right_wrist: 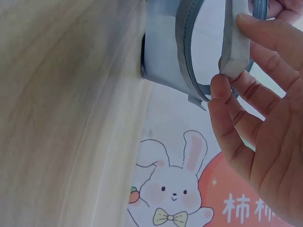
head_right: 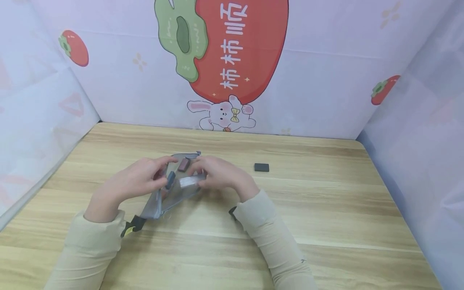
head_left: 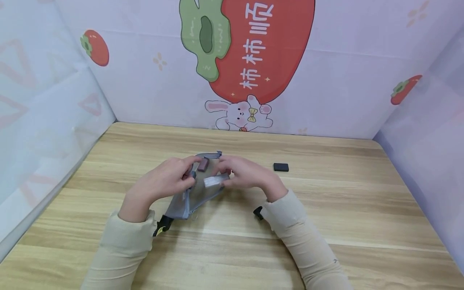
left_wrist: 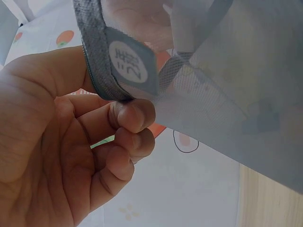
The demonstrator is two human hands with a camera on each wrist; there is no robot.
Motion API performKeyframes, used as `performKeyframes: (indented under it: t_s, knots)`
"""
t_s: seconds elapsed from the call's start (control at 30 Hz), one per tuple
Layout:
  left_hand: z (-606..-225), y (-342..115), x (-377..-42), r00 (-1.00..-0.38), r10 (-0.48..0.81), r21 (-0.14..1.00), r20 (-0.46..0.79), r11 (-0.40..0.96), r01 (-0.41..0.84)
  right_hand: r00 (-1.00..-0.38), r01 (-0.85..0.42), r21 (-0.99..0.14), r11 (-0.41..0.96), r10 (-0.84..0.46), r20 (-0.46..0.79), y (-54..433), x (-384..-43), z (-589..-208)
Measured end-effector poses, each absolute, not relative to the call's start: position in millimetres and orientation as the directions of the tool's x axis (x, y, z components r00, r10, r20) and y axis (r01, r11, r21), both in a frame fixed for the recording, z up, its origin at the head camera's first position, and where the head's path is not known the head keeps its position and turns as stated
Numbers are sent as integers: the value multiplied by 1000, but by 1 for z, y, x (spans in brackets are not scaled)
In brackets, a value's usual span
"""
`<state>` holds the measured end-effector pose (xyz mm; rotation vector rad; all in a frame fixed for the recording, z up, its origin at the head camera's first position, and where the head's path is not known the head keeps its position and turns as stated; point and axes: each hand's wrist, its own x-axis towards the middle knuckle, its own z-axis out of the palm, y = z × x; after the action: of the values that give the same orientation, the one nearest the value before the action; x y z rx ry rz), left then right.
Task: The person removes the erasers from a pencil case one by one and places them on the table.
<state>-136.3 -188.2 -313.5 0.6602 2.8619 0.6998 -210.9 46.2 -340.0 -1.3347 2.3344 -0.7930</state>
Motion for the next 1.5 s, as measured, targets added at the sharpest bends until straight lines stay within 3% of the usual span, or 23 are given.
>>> performKeyframes:
  t_s: [1.5]
  knots:
    - [-315,-188,-136,-899,438,438,0,808,393,-581,-658,-616,433,-812,50,81,-225,-327]
